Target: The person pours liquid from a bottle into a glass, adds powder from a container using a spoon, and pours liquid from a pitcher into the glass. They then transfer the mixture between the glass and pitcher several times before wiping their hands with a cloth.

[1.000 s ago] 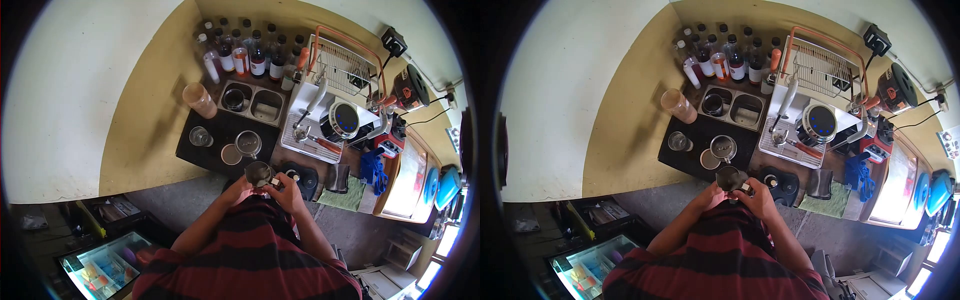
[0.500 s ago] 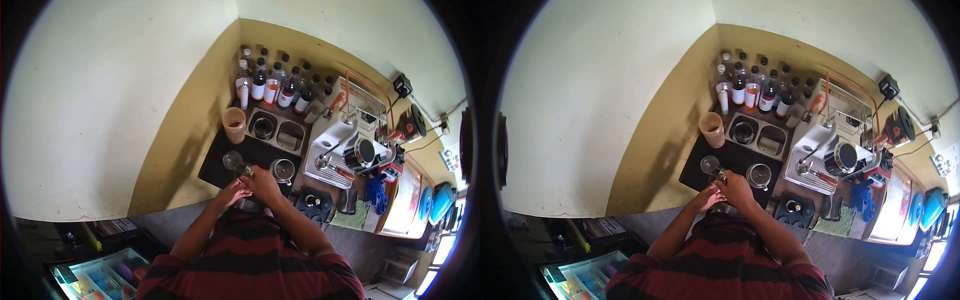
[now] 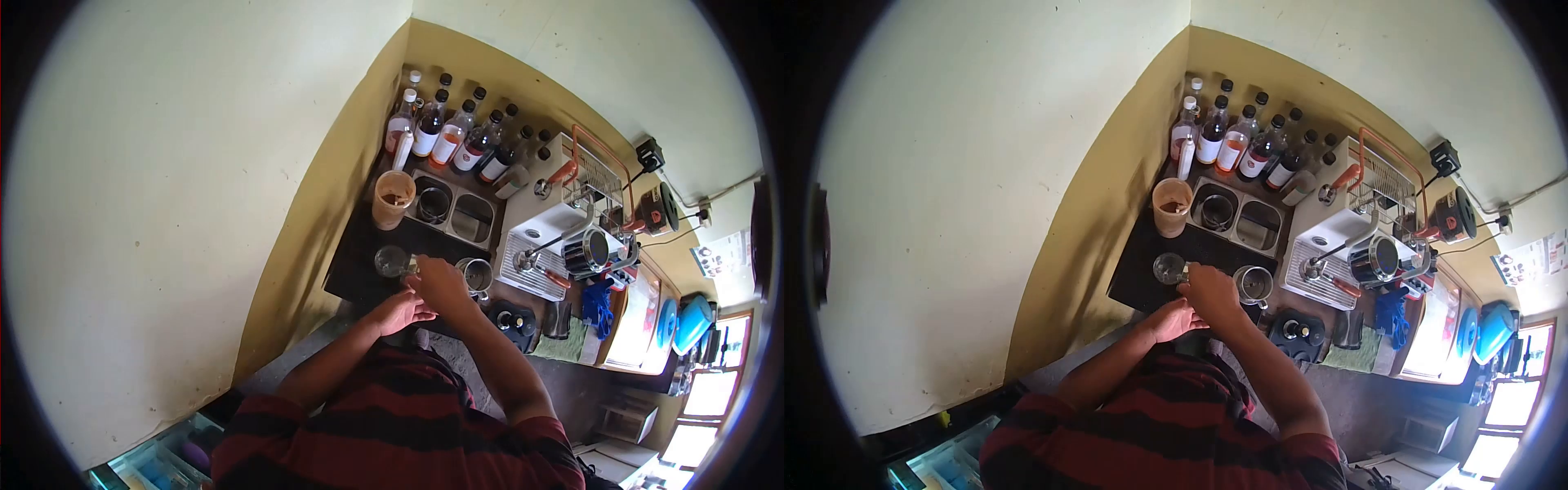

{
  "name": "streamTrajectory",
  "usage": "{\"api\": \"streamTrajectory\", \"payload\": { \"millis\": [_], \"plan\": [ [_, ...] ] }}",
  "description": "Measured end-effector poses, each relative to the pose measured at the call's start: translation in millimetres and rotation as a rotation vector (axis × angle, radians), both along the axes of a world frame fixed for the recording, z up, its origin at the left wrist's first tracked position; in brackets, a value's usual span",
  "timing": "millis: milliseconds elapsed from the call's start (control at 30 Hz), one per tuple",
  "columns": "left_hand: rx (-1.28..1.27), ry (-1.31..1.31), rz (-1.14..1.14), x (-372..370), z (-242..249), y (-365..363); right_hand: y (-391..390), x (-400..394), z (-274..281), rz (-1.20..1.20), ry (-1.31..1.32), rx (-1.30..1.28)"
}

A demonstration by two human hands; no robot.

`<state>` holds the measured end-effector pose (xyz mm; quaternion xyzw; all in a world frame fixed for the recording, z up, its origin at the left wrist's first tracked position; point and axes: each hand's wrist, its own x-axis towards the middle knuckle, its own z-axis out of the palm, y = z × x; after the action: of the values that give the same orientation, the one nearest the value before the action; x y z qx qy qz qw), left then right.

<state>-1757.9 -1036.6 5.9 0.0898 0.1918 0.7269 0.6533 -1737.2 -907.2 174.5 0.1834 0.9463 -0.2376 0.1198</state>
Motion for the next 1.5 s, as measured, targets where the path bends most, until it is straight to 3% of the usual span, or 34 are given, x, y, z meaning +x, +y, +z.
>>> {"api": "streamTrajectory", "payload": {
  "millis": [400,800,900,1000,1100,1133,1200,1300,1333,1433,1500],
  "plan": [
    [0.040,-0.020,-0.013,1,44,18,1,-14,25,0.171,-0.002,0.235],
    [0.130,-0.212,0.093,4,27,21,-20,-18,-2,0.209,0.090,0.393],
    [0.098,-0.191,0.069,6,8,16,-6,2,-7,0.134,0.347,0.288],
    [0.041,-0.305,0.113,9,15,4,2,29,17,-0.314,0.164,-0.264],
    [-0.067,-0.262,0.076,7,50,-5,23,88,-54,-0.567,0.268,-0.597],
    [-0.083,-0.282,0.107,13,41,-7,20,108,-75,-0.569,0.299,-0.709],
    [-0.296,-0.085,0.080,25,25,-7,8,143,-104,-0.574,0.363,-0.933],
    [-0.467,0.078,0.064,38,1,-13,-11,159,-99,-0.506,0.299,-0.888],
    [-0.477,0.120,0.085,40,0,-15,-11,160,-82,-0.523,0.133,-0.746],
    [-0.540,0.187,0.147,38,-6,-17,3,159,-71,-0.274,0.607,-0.236],
    [-0.615,0.280,0.206,37,-7,-16,32,158,-63,-0.330,0.581,-0.047]
  ]
}}
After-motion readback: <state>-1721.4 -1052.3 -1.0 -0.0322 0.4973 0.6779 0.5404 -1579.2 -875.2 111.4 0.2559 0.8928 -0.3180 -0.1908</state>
